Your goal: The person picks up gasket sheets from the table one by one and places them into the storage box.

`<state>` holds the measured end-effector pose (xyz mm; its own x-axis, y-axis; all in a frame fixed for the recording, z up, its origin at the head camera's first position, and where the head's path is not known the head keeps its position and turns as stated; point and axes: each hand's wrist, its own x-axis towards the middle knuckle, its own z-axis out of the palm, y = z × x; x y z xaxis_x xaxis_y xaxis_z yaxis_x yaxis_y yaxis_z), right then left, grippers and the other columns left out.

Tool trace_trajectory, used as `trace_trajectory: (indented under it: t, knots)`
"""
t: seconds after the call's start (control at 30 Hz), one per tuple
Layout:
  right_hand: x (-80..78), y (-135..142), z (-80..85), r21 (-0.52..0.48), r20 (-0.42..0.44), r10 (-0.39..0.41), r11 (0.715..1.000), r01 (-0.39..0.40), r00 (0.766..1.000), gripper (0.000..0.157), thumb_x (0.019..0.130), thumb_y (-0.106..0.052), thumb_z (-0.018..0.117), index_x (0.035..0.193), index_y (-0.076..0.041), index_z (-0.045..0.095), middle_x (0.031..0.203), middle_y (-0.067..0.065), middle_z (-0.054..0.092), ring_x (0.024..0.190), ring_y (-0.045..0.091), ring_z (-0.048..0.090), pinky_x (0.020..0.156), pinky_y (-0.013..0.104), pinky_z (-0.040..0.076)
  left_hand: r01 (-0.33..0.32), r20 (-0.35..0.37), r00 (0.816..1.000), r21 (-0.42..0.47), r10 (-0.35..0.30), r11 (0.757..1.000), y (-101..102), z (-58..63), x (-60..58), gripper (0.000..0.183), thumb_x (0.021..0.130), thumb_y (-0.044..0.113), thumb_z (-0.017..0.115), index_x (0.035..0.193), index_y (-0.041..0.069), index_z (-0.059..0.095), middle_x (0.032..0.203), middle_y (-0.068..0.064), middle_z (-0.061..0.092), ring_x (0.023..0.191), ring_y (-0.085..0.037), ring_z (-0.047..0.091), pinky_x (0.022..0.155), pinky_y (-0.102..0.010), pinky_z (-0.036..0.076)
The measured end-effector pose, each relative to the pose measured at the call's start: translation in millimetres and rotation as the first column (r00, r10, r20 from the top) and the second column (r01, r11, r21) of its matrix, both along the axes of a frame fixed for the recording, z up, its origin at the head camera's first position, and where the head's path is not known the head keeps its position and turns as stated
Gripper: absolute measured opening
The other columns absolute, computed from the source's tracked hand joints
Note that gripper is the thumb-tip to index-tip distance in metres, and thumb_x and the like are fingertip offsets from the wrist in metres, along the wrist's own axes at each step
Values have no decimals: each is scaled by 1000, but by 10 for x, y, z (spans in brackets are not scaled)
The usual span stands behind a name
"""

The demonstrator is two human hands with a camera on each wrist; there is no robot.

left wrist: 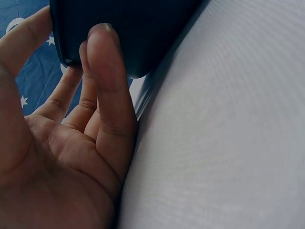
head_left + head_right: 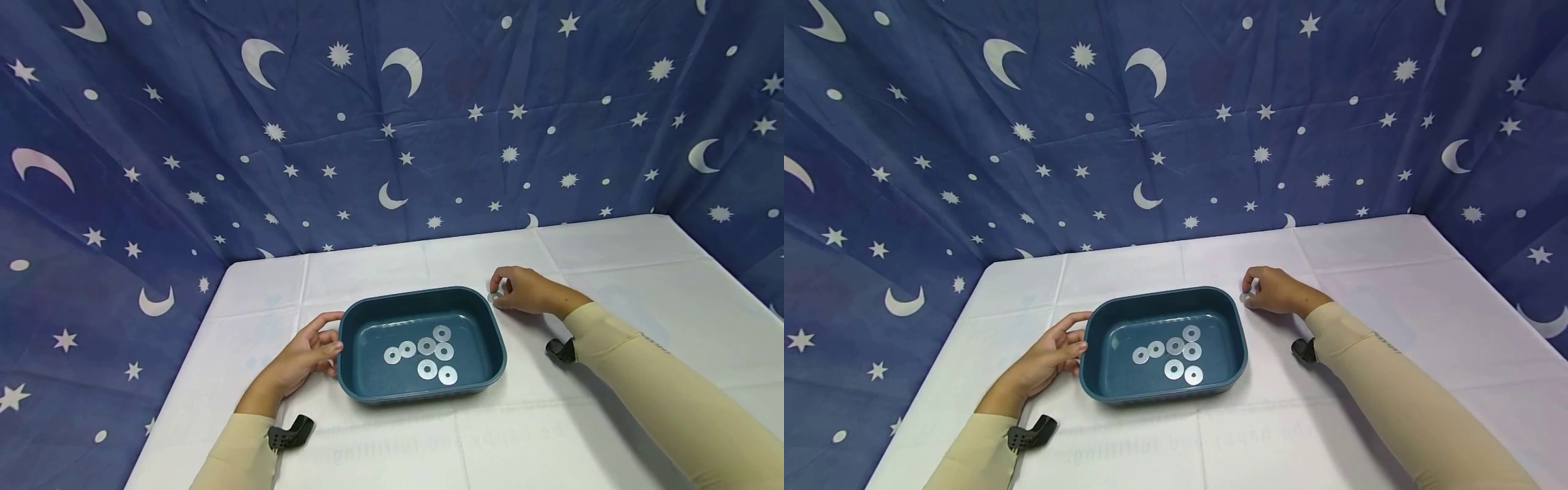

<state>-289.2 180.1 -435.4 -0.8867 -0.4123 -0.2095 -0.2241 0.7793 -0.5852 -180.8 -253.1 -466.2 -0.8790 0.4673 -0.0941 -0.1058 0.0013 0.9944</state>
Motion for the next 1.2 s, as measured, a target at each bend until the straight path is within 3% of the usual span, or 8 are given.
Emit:
trace_trajectory:
  t: [0.4,0.93,1.2]
  knots:
    - [9,50,-12,9,30,-25,1000,25,999,23,86,-11,76,102,-4,61,79,6,53,74,18,51,65,29,43,5,9,1000,4,-5,1000,5,-6,1,59,98,9,62,149,8,32,92,6,63,65,-7,62,59,-24,57]
    - [55,25,8,2,-89,2,1000,-2,996,26,83,-5,78,96,-6,56,77,4,51,73,18,50,67,31,41,0,-1,1000,-2,0,1000,-11,1,-3,57,98,9,61,148,10,34,92,6,62,65,-8,61,59,-25,57]
    - [100,48,25,-13,-97,8,1000,-10,995,24,83,-3,76,98,-6,58,76,4,53,73,18,51,67,30,41,-1,1,1000,-2,1,1000,-2,13,1,58,98,9,61,149,10,33,91,6,62,66,-8,61,59,-24,57]
